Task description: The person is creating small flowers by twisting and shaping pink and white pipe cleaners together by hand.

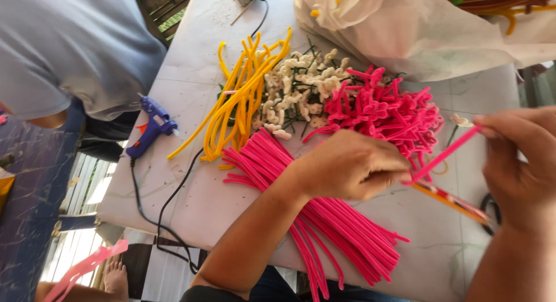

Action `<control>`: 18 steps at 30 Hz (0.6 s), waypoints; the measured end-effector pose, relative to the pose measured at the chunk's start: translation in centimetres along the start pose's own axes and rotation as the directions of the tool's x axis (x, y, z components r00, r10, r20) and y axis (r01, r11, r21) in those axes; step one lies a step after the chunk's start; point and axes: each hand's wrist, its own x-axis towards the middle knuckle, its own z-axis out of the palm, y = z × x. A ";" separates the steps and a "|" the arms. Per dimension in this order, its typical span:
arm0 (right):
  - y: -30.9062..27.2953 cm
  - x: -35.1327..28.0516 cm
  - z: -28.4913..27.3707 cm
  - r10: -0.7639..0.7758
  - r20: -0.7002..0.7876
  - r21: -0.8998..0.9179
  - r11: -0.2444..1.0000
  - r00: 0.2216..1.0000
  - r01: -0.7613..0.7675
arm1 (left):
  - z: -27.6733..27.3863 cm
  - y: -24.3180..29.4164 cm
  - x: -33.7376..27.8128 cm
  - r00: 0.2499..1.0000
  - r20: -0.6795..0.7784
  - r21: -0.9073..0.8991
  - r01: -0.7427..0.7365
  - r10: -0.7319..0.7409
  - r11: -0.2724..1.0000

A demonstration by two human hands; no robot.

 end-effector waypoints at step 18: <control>-2.6 2.3 -0.6 -0.066 0.189 -0.176 0.979 0.980 0.100 | -0.4 0.6 -0.1 0.997 -0.011 0.174 0.072 -0.071 0.982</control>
